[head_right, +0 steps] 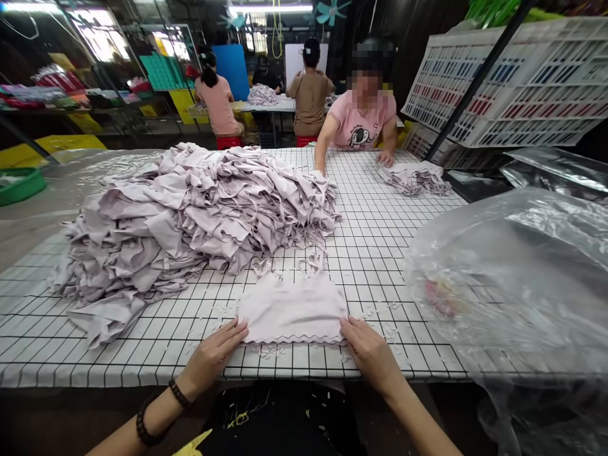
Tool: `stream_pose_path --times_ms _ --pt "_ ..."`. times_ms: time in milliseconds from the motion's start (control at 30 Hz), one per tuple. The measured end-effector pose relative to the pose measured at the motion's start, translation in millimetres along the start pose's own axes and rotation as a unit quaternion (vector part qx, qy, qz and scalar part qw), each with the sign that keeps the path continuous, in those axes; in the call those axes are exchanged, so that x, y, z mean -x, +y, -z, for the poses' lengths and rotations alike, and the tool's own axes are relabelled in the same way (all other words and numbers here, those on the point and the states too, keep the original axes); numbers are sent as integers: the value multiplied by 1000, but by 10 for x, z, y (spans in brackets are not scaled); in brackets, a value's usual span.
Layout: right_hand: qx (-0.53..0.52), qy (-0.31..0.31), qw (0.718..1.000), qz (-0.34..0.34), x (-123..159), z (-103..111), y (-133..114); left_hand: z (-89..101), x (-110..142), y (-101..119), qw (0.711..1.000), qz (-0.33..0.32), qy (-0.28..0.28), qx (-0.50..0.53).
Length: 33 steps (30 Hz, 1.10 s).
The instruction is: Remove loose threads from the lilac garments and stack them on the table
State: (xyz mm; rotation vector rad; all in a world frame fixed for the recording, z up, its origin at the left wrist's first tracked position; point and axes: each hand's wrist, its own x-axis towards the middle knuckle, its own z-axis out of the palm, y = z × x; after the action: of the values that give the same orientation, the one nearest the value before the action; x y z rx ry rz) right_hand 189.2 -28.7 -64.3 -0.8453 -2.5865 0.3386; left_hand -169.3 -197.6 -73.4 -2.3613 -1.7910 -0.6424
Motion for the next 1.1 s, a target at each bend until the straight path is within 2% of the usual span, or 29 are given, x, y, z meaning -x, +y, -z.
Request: stream_pose_path --times_ms 67,133,200,267,300,367,433,500,567,667,800,933,1000,1100 --pt "-17 -20 1000 -11 -29 102 -23 100 -36 27 1000 11 -12 -2" --pt "-66 -19 996 -57 -170 254 -19 220 -145 86 999 45 -11 -5" --pt "-131 6 982 -136 -461 399 39 306 -367 193 997 79 7 13" --pt "-182 33 956 -229 -888 464 154 295 -700 349 994 79 16 71" --pt "-205 39 941 -266 -1132 454 225 241 -893 438 992 63 10 111" --pt "-226 -27 899 -375 -1623 354 370 43 -1278 611 985 39 -12 166" --pt "-232 -57 878 -414 -2037 195 497 -229 -1589 739 980 36 -32 195" --pt "-255 -76 861 -434 -2312 39 596 -500 -1772 794 973 69 -45 216" --pt "-297 -97 839 -446 -2446 -70 682 -709 -1827 784 965 102 -52 235" --pt "-382 -134 792 -458 -2485 -130 814 -855 -1774 722 955 125 -49 263" --pt "-505 -169 715 -453 -2501 -135 961 -852 -1716 672 939 150 -46 305" --pt "-601 -175 650 -430 -2571 -172 1003 -851 -1727 675 935 159 -42 313" --pt "-633 -167 629 -420 -2606 -185 1007 -876 -1723 681 938 158 -40 306" --pt "-662 -142 613 -407 -2656 -162 1039 -914 -1702 688 940 153 -38 302"
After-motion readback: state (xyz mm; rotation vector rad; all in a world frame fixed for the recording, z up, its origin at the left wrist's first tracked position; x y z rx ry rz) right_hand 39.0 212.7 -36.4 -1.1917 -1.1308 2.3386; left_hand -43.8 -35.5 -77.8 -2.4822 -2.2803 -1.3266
